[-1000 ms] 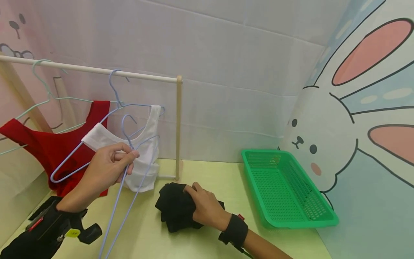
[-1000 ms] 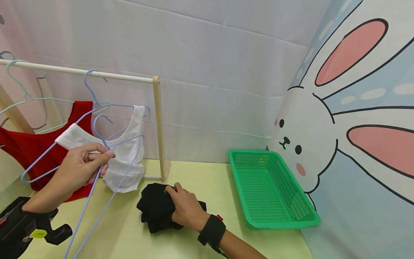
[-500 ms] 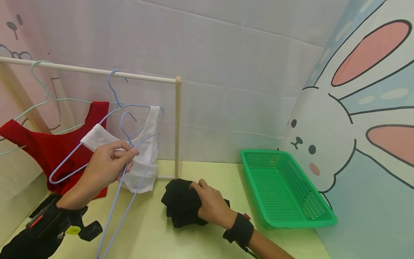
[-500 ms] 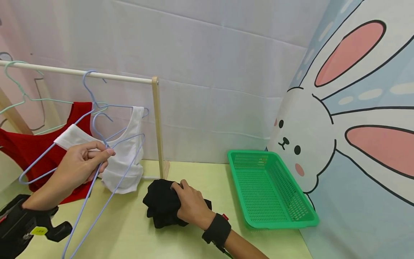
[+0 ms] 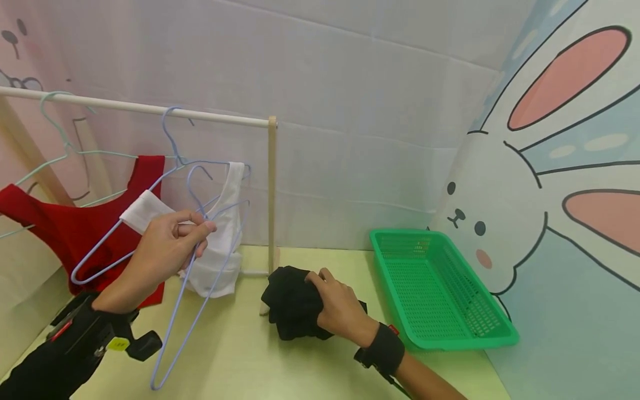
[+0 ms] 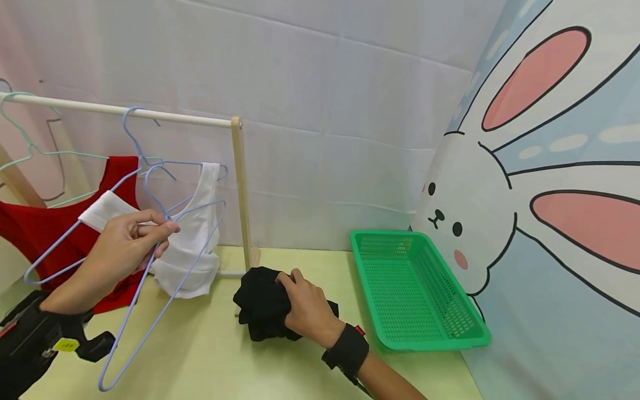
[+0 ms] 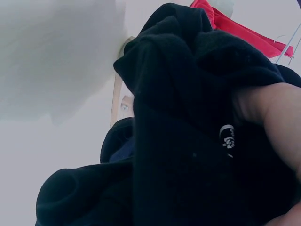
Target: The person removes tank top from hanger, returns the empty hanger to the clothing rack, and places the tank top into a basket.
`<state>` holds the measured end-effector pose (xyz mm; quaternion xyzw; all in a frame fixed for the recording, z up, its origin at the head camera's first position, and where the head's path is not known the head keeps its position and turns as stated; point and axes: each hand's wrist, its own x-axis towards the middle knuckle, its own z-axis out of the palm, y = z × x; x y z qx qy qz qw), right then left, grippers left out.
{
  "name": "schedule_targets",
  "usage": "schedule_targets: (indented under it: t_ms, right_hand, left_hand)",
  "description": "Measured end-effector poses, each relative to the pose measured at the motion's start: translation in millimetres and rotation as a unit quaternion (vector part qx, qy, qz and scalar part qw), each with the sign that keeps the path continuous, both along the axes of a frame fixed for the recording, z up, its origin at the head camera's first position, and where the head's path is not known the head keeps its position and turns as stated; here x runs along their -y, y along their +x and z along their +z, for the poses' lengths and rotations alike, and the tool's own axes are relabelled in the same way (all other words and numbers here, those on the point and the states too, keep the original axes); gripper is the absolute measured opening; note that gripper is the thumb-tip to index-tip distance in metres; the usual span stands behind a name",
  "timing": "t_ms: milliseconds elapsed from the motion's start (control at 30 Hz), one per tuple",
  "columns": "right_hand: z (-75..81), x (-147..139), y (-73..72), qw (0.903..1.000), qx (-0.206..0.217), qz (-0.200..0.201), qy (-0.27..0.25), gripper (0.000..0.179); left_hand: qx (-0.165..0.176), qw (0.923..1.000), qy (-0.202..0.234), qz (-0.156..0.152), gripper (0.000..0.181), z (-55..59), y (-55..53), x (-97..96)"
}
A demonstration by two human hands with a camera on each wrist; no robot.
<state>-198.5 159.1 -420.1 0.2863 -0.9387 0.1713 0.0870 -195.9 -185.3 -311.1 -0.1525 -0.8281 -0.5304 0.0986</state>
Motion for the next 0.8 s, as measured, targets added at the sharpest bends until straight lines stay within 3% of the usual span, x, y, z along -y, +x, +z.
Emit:
schedule_targets:
  t_ms: [200,467,800]
  right_hand:
    - [4.2,-6,-5.3,0.9999,-0.016,-0.003,0.003,0.064]
    - [12.2,-20,-7.9,0.9995,-0.013,-0.026,-0.013,0.063]
    - [21.3,-39,-9.1,0.9984,-0.013,-0.050,-0.023,0.063]
  left_hand:
    - [0.005,1.0000,-0.002,0.006,0.026,6.3,-5.2,0.0]
    - [-0.029,0.9993,-0.021,0.010,0.025,15.7,-14.0,-5.1]
    - [-0.031,0.9993,-0.019,0.007,0.025,21.7,-22.4,-8.4]
